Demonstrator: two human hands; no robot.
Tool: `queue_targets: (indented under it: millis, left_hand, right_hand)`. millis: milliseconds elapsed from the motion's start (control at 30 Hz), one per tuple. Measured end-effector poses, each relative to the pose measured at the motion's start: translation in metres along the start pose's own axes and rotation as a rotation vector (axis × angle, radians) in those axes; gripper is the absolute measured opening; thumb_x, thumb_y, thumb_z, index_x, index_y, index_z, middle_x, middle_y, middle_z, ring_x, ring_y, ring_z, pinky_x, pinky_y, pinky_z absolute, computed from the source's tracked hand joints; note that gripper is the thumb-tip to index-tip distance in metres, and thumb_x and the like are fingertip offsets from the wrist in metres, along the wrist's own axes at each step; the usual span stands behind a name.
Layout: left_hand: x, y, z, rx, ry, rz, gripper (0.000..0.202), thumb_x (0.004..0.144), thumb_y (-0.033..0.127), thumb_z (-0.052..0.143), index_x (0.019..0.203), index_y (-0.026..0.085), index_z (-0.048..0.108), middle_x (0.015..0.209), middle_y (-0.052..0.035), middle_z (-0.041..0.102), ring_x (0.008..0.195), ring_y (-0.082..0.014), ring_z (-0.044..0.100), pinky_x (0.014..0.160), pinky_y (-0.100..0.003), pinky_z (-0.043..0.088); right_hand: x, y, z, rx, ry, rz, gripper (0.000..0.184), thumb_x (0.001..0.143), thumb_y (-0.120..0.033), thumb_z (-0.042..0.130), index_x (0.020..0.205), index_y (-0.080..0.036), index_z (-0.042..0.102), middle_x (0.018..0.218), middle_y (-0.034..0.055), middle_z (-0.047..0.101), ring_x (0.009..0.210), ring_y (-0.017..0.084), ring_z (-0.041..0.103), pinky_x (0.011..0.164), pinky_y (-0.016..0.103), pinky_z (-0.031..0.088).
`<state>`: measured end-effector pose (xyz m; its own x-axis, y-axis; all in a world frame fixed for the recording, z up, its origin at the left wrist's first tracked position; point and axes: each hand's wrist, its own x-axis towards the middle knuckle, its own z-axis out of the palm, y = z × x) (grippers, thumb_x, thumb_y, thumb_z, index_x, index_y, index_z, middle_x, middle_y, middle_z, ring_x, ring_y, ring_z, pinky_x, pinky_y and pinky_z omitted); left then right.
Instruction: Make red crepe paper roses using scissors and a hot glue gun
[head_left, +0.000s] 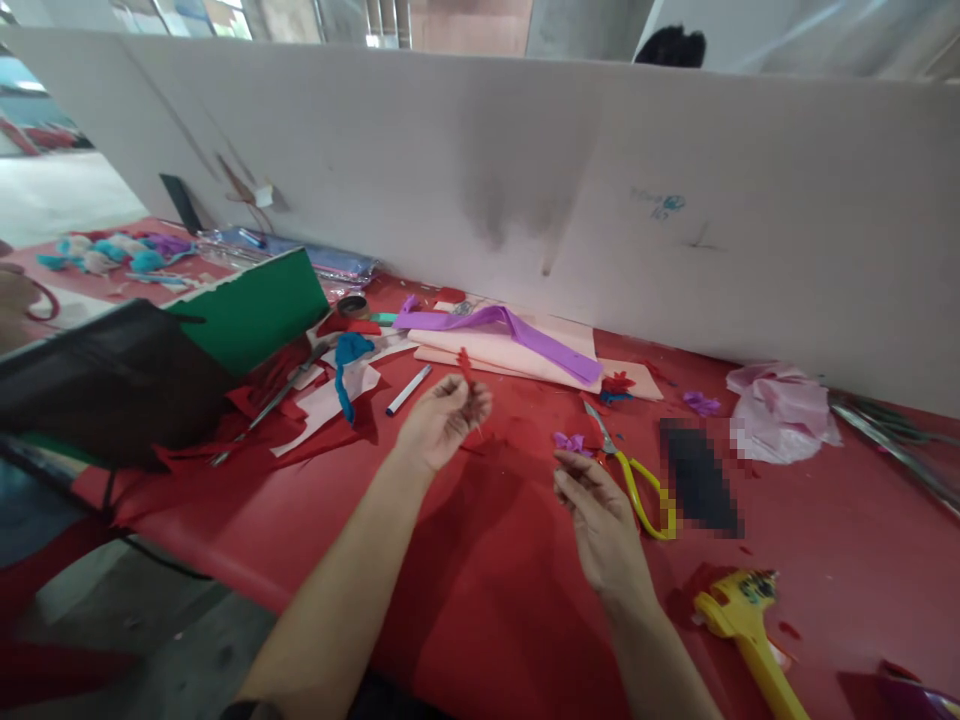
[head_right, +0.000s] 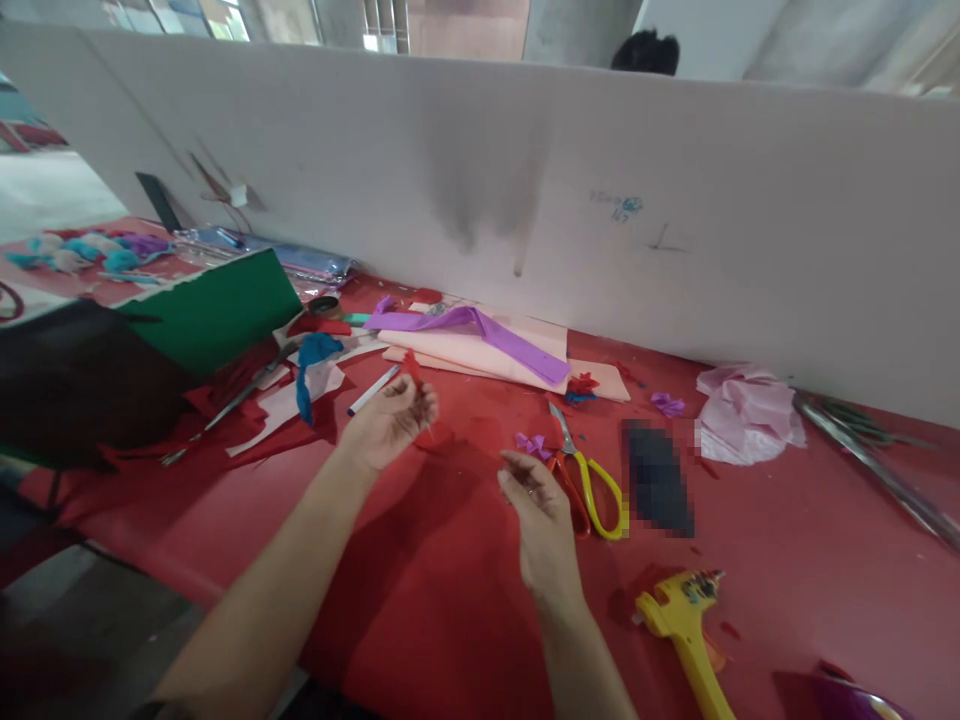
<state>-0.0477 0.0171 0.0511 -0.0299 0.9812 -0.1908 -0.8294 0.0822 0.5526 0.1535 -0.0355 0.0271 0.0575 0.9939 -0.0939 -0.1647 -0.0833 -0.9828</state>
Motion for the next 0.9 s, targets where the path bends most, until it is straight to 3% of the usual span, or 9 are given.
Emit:
queue_targets:
  millis: [133,300,367,533,700,900]
  left_hand:
    - [0.008,0.025,-0.013,-0.064,0.116,0.128,0.015,0.075,0.001,0.059,0.071,0.016,0.057,0.067,-0.0003,0.065,0.059,-0.0096,0.062,0.064,-0.024,0.051]
    - [0.007,0.022,-0.010,-0.073,0.097,0.107,0.020,0.073,-0.004,0.057,0.069,0.015,0.057,0.063,-0.0009,0.064,0.056,-0.0094,0.061,0.064,-0.023,0.051]
    - [0.006,0.018,-0.008,-0.071,0.074,0.081,0.020,0.072,-0.005,0.057,0.070,0.015,0.059,0.062,-0.0008,0.064,0.056,-0.0096,0.060,0.064,-0.024,0.051]
    - [0.002,0.006,-0.005,0.031,-0.083,0.017,0.016,0.065,-0.002,0.067,0.068,0.013,0.061,0.057,-0.0010,0.063,0.055,-0.0113,0.061,0.060,-0.023,0.049]
    - [-0.005,-0.003,-0.005,0.085,-0.326,0.006,0.021,0.054,0.011,0.082,0.065,0.013,0.064,0.058,-0.0025,0.066,0.055,-0.0115,0.061,0.058,-0.022,0.048]
    - [-0.012,0.001,-0.002,0.137,-0.431,-0.031,0.022,0.054,0.018,0.084,0.063,0.013,0.065,0.058,-0.0026,0.065,0.056,-0.0120,0.060,0.058,-0.022,0.046]
  right_hand:
    - [0.008,0.005,0.001,-0.306,-0.043,-0.060,0.022,0.073,-0.037,0.067,0.088,-0.021,0.069,0.086,0.0049,0.070,0.080,0.021,0.061,0.076,0.036,0.046]
    - [0.027,0.011,0.024,-0.901,-0.191,-0.278,0.022,0.077,-0.029,0.057,0.091,-0.019,0.071,0.091,0.0058,0.072,0.083,0.020,0.063,0.079,0.033,0.046]
    - [0.035,0.016,0.038,-1.022,-0.199,-0.314,0.023,0.077,-0.027,0.057,0.093,-0.018,0.071,0.093,0.0062,0.072,0.086,0.020,0.063,0.082,0.032,0.045]
    - [0.045,0.026,0.064,-1.183,-0.091,-0.378,0.027,0.082,-0.031,0.056,0.100,-0.016,0.069,0.099,0.0103,0.070,0.096,0.024,0.060,0.089,0.038,0.038]
    - [0.040,0.025,0.076,-1.315,-0.023,-0.422,0.019,0.081,-0.026,0.059,0.094,-0.019,0.070,0.093,0.0094,0.067,0.092,0.025,0.056,0.081,0.035,0.037]
    - [0.040,0.032,0.086,-1.375,-0.022,-0.407,0.016,0.082,-0.020,0.056,0.087,-0.021,0.071,0.093,0.0100,0.066,0.092,0.027,0.053,0.075,0.034,0.037]
